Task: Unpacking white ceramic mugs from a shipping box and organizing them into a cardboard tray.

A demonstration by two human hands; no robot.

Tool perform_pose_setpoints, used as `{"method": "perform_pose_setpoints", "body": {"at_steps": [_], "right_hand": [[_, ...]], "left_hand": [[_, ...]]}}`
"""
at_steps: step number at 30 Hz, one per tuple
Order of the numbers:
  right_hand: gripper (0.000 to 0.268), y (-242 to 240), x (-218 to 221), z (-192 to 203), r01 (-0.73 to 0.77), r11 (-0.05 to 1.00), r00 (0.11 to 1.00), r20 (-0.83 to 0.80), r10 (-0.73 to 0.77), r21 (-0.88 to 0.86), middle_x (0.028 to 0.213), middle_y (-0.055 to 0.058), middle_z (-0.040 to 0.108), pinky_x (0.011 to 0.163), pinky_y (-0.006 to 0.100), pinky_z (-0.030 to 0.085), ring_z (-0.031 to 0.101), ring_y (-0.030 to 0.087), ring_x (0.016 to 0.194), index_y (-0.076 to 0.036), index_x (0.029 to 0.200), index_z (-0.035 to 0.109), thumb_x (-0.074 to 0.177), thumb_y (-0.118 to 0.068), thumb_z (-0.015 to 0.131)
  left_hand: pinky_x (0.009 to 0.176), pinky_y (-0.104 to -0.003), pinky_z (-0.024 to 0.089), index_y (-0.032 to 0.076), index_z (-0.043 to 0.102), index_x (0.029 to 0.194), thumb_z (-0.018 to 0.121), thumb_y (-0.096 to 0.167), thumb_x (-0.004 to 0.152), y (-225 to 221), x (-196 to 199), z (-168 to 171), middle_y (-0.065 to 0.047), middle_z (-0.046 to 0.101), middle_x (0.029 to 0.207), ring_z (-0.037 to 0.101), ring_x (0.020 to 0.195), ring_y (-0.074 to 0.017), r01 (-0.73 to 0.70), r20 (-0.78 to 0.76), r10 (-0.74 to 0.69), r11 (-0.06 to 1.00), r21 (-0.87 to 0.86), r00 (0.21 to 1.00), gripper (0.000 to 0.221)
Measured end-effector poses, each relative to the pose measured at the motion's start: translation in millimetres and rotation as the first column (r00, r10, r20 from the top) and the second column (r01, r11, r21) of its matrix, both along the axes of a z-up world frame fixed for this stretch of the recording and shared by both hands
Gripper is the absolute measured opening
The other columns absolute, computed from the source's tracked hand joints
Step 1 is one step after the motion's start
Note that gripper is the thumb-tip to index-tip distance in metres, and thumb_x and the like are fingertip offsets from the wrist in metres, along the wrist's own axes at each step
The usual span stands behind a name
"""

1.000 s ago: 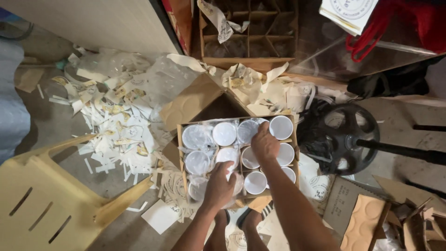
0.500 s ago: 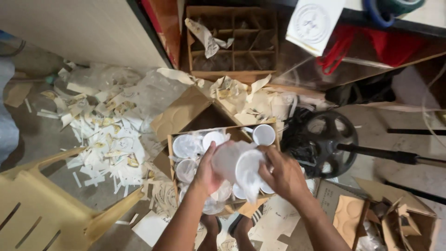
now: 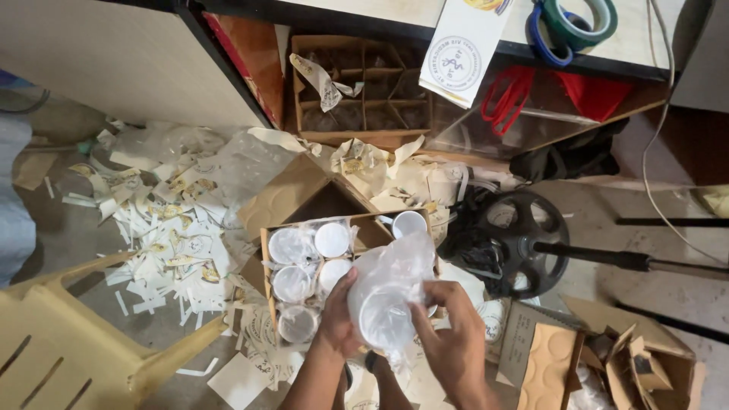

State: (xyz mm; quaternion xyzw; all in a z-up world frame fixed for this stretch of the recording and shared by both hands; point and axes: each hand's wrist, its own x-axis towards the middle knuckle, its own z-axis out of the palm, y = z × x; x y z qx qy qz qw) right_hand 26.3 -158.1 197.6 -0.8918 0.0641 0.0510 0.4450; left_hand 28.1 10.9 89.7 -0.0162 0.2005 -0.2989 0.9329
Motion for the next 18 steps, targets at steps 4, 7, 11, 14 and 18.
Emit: {"method": "perform_pose_setpoints", "body": {"at_steps": [4,7,11,14,18], "right_hand": [[0.021,-9.2,4.3,35.5,-0.157,0.938,0.879,0.39,0.275,-0.308,0.102,0.01,0.071,0.076,0.045,0.057,0.068,0.029,0.093,-0.01,0.088,0.071,0.07,-0.008,0.081],[0.02,-27.8,0.3,40.1,-0.395,0.873,0.75,0.448,0.486,-0.286,0.1,0.006,0.072,0.087,0.051,0.052,0.068,0.025,0.095,-0.012,0.088,0.071,0.07,-0.013,0.081],[0.011,-67.7,-4.3,17.5,-0.592,0.801,0.761,0.387,0.52,0.087,0.102,0.005,0.079,0.099,0.042,0.059,0.077,0.015,0.103,-0.009,0.098,0.073,0.088,-0.003,0.072],[0.015,-93.0,0.2,-4.8,-0.022,0.963,0.988,-0.143,0.063,0.269,0.09,0.002,0.078,0.073,0.033,0.064,0.074,0.016,0.083,-0.008,0.112,0.071,0.101,-0.01,0.061],[0.017,-93.4,46.0,27.6,-0.349,0.914,0.929,-0.049,0.366,0.207,0.107,0.012,0.073,0.078,0.033,0.063,0.075,0.019,0.094,-0.001,0.109,0.071,0.094,-0.008,0.068]], "left_hand": [[0.103,-0.05,0.055,-0.003,0.046,0.148,0.045,0.048,0.104,-23.7,0.8,5.0,-0.024,0.063,0.134,0.066,0.119,-0.0364,-0.113,0.057,0.105,0.98,0.164,0.993,0.068],[0.102,-0.05,0.055,0.001,0.053,0.143,0.041,0.046,0.101,-43.1,10.8,29.1,-0.02,0.065,0.134,0.066,0.118,-0.0343,-0.171,-0.037,0.181,0.968,0.182,0.983,0.062],[0.104,-0.05,0.052,0.003,0.056,0.141,0.041,0.041,0.107,-59.2,10.6,30.5,-0.02,0.064,0.136,0.066,0.119,-0.0342,-0.292,0.146,0.266,0.934,0.207,0.953,0.053],[0.104,-0.047,0.054,0.003,0.058,0.14,0.044,0.042,0.102,-67.0,0.6,19.8,-0.017,0.066,0.136,0.067,0.119,-0.0309,-0.165,-0.043,0.184,0.945,0.284,0.982,0.056],[0.094,-0.048,0.056,-0.003,0.06,0.139,0.048,0.048,0.105,-71.3,-9.8,6.9,-0.023,0.067,0.124,0.066,0.11,-0.0349,-0.119,-0.061,0.155,0.911,0.395,0.986,0.061]]}}
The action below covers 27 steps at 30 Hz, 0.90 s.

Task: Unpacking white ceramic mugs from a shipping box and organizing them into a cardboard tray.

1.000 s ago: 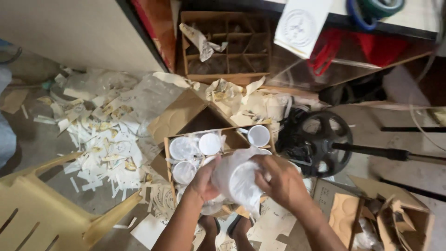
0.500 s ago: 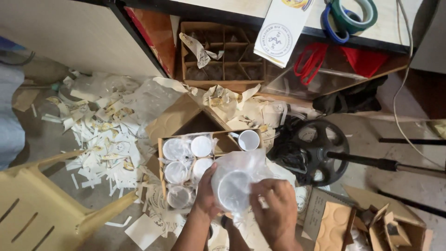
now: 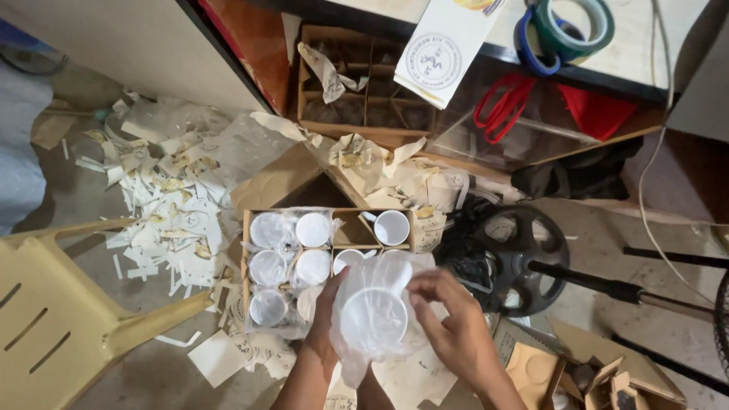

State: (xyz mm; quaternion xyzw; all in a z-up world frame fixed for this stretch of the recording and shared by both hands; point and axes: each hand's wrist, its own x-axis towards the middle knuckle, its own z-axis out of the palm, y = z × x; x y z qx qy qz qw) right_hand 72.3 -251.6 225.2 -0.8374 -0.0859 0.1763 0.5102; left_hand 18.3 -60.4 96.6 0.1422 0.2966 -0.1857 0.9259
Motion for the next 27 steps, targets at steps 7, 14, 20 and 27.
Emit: {"method": "perform_pose_setpoints", "body": {"at_steps": [7,14,20,27], "right_hand": [[0.054,10.0,12.6,13.3,-0.204,0.952,0.975,0.037,0.218,-0.229,0.14,0.012,0.054,0.066,0.031,0.062,0.069,0.023,0.101,-0.01,0.129,0.062,0.08,-0.027,0.079],[0.075,27.4,23.5,19.4,-0.488,0.817,0.852,-0.372,0.369,-0.307,0.109,0.007,0.068,0.08,0.046,0.06,0.068,0.025,0.086,-0.017,0.128,0.063,0.066,-0.05,0.087],[0.036,21.6,-0.2,-15.5,-0.291,0.938,0.94,-0.239,0.244,-0.188,0.085,0.004,0.071,0.063,0.037,0.058,0.069,0.019,0.071,-0.005,0.093,0.067,0.071,-0.031,0.079],[0.023,23.6,-43.5,-52.8,0.065,0.997,0.947,-0.312,-0.077,-0.048,0.077,0.004,0.072,0.059,0.029,0.052,0.063,0.014,0.066,-0.004,0.091,0.067,0.084,-0.024,0.075]], "left_hand": [[0.092,-0.043,0.06,-0.002,0.058,0.141,0.052,0.046,0.103,19.6,3.9,3.0,-0.018,0.069,0.122,0.069,0.108,-0.0289,0.167,-0.013,-0.167,0.985,-0.043,0.986,0.061],[0.091,-0.042,0.061,0.001,0.057,0.142,0.056,0.039,0.103,56.2,-2.7,-2.0,-0.016,0.069,0.123,0.071,0.108,-0.027,0.324,0.013,-0.324,0.945,-0.035,0.946,0.055],[0.092,-0.047,0.062,0.001,0.06,0.131,0.054,0.051,0.097,69.6,9.5,26.1,-0.017,0.072,0.119,0.073,0.106,-0.0306,0.246,0.082,-0.244,0.969,-0.019,0.966,0.06],[0.083,-0.03,0.057,-0.003,0.066,0.117,0.055,0.053,0.112,71.3,-12.5,-38.7,-0.013,0.067,0.105,0.064,0.094,-0.021,0.039,0.058,-0.099,0.766,0.641,0.993,0.057]]}}
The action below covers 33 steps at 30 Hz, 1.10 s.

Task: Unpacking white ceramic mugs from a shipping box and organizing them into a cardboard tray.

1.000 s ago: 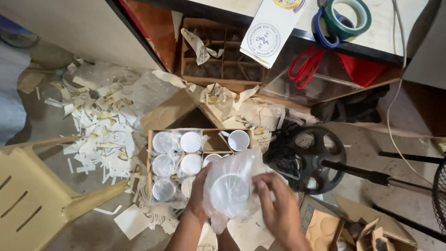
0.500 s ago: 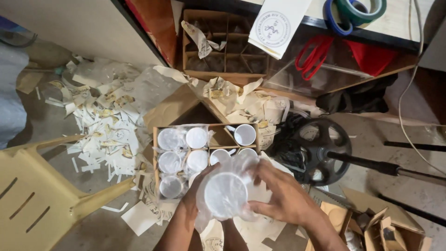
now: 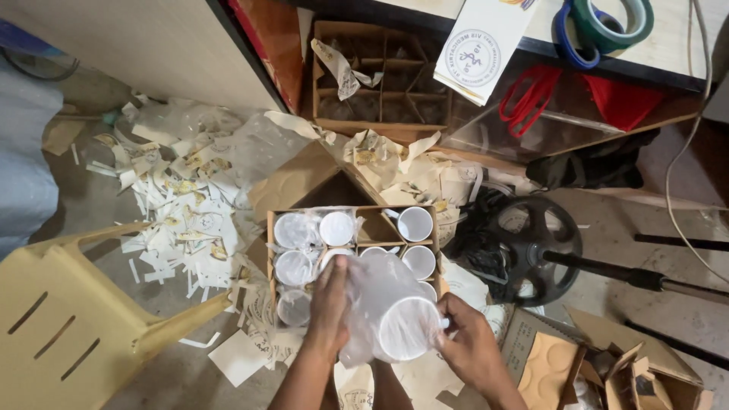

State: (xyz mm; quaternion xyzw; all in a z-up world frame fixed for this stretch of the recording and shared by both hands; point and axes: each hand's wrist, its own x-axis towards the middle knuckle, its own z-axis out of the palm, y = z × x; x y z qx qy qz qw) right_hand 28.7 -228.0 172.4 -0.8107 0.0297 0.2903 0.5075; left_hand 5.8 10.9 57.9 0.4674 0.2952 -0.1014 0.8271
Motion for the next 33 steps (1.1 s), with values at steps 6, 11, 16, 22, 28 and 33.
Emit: {"method": "perform_pose_setpoints", "body": {"at_steps": [6,11,16,22,28,33], "right_hand": [[0.033,8.9,1.6,-20.7,0.365,0.929,0.917,-0.148,-0.371,-0.066,0.075,0.009,0.068,0.059,0.029,0.053,0.06,0.015,0.061,0.001,0.099,0.069,0.1,-0.028,0.053],[0.055,26.1,-15.0,-53.3,0.598,0.796,0.768,-0.218,-0.603,-0.094,0.082,0.011,0.05,0.066,0.037,0.039,0.044,0.022,0.074,-0.002,0.128,0.066,0.111,-0.049,0.041],[0.058,73.0,-3.0,-19.0,0.738,0.673,0.668,-0.175,-0.723,0.037,0.112,0.012,0.062,0.081,0.045,0.053,0.061,0.026,0.097,-0.008,0.137,0.052,0.098,-0.05,0.043],[0.054,59.3,8.6,-25.3,0.672,0.736,0.739,-0.001,-0.674,0.074,0.114,0.017,0.063,0.09,0.045,0.05,0.057,0.026,0.104,-0.003,0.133,0.054,0.103,-0.044,0.035],[0.051,23.0,6.7,-33.0,0.669,0.742,0.741,0.039,-0.67,0.032,0.113,0.015,0.062,0.087,0.039,0.048,0.056,0.022,0.099,-0.001,0.129,0.055,0.105,-0.041,0.035],[0.051,-6.5,-25.6,-68.7,0.734,0.671,0.675,-0.003,-0.738,0.107,0.11,0.015,0.061,0.084,0.035,0.045,0.051,0.022,0.093,0.003,0.127,0.057,0.106,-0.042,0.042]], "left_hand": [[0.064,-0.027,0.053,0.011,0.069,0.109,0.05,0.051,0.097,1.3,21.6,75.7,-0.006,0.071,0.101,0.064,0.081,-0.0142,-0.01,-0.132,0.016,0.999,0.05,0.991,0.046],[0.069,-0.03,0.055,0.006,0.065,0.114,0.049,0.06,0.1,-35.0,-10.7,55.0,-0.009,0.069,0.111,0.064,0.088,-0.0163,-0.028,0.098,-0.013,0.912,0.408,0.995,0.058],[0.076,-0.044,0.064,0.008,0.055,0.131,0.068,0.045,0.09,-82.4,-27.2,84.2,-0.016,0.06,0.122,0.064,0.104,-0.0276,0.172,0.127,-0.207,0.955,0.243,0.97,0.057],[0.09,-0.036,0.063,0.009,0.065,0.125,0.053,-0.001,0.079,-81.5,-27.1,68.1,-0.013,0.072,0.118,0.072,0.104,-0.0194,0.004,-0.09,-0.012,0.995,-0.095,0.996,0.048],[0.06,-0.042,0.055,0.004,0.063,0.099,0.047,-0.009,0.081,-51.2,17.4,32.5,-0.013,0.071,0.093,0.065,0.071,-0.0248,0.128,-0.407,-0.018,0.961,0.245,0.913,0.028],[0.086,-0.046,0.051,0.0,0.061,0.103,0.047,-0.006,0.085,-52.1,56.0,-56.0,-0.018,0.064,0.102,0.064,0.092,-0.0316,-0.05,-0.014,0.08,0.742,0.669,0.997,0.024]]}}
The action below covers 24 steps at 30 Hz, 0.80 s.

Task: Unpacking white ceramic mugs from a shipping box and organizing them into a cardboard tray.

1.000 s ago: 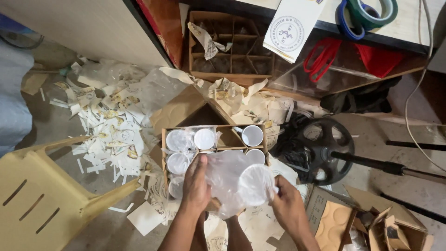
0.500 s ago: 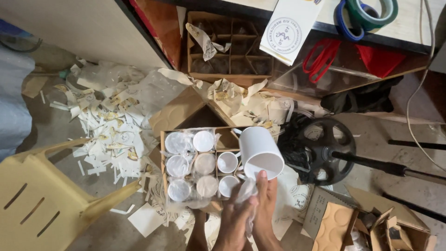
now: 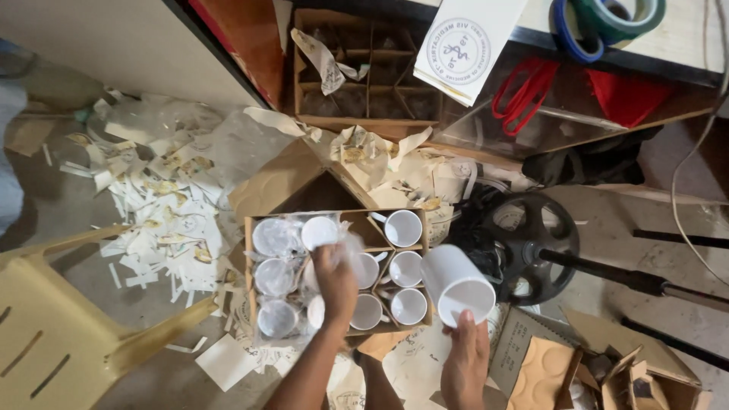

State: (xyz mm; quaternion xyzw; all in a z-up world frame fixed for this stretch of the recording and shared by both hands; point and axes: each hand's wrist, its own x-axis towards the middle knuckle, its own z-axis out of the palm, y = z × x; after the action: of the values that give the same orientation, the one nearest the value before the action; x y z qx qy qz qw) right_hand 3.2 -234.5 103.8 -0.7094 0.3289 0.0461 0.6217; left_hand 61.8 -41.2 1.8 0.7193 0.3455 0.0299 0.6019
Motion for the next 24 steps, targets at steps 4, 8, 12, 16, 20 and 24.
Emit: {"method": "perform_pose_setpoints", "body": {"at_steps": [4,8,12,16,20,24], "right_hand": [[0.053,-14.1,-19.7,-22.8,0.117,0.993,0.984,-0.135,-0.118,-0.017,0.106,0.013,0.062,0.081,0.034,0.044,0.051,0.02,0.089,0.002,0.132,0.057,0.103,-0.041,0.046],[0.054,-43.9,-55.9,-75.8,0.178,0.983,0.979,-0.107,-0.171,0.054,0.1,0.016,0.064,0.078,0.036,0.044,0.051,0.022,0.086,0.008,0.131,0.06,0.102,-0.037,0.051],[0.054,-25.6,-23.7,-41.6,0.173,0.985,0.97,-0.175,-0.167,0.018,0.1,0.014,0.068,0.077,0.036,0.046,0.055,0.022,0.084,0.005,0.129,0.061,0.098,-0.038,0.051],[0.055,-9.1,14.6,-20.4,-0.085,0.996,0.981,-0.178,0.083,-0.007,0.097,0.016,0.068,0.078,0.036,0.047,0.058,0.022,0.087,0.003,0.126,0.063,0.1,-0.042,0.047],[0.055,3.7,44.6,-47.1,-0.26,0.962,0.944,-0.185,0.272,0.088,0.094,0.016,0.072,0.075,0.038,0.057,0.067,0.023,0.078,0.001,0.124,0.063,0.101,-0.045,0.043],[0.053,24.8,85.0,-71.8,-0.342,0.93,0.926,-0.122,0.358,0.135,0.092,0.013,0.07,0.07,0.038,0.059,0.067,0.021,0.072,0.003,0.12,0.064,0.099,-0.042,0.046]], "left_hand": [[0.096,-0.051,0.043,-0.005,0.051,0.118,0.061,0.0,0.08,-13.0,31.2,-55.3,-0.027,0.051,0.114,0.052,0.11,-0.0408,0.237,0.103,-0.28,0.921,0.311,0.954,0.039],[0.101,-0.05,0.047,-0.001,0.043,0.143,0.052,0.008,0.096,-11.1,40.2,-140.6,-0.027,0.058,0.127,0.056,0.12,-0.0415,0.607,-0.268,-0.545,0.724,0.328,0.795,0.049],[0.101,-0.047,0.049,0.001,0.053,0.139,0.051,0.014,0.102,-11.5,66.5,-139.3,-0.019,0.063,0.132,0.059,0.123,-0.0345,0.754,-0.469,-0.59,0.491,0.437,0.657,0.039],[0.101,-0.046,0.046,0.004,0.074,0.102,0.061,0.018,0.091,-11.8,73.1,-127.4,-0.013,0.064,0.129,0.059,0.117,-0.0291,0.772,-0.578,-0.59,0.129,0.622,0.564,0.022],[0.106,-0.048,0.043,0.007,0.073,0.11,0.061,0.013,0.094,-3.3,61.2,-140.0,-0.014,0.069,0.12,0.061,0.118,-0.0314,0.824,-0.582,-0.657,0.107,0.557,0.479,0.022],[0.109,-0.05,0.04,0.003,0.069,0.118,0.064,0.006,0.085,18.5,31.7,-119.8,-0.017,0.067,0.122,0.06,0.119,-0.0367,0.676,-0.227,-0.765,0.339,0.655,0.603,0.033]]}}
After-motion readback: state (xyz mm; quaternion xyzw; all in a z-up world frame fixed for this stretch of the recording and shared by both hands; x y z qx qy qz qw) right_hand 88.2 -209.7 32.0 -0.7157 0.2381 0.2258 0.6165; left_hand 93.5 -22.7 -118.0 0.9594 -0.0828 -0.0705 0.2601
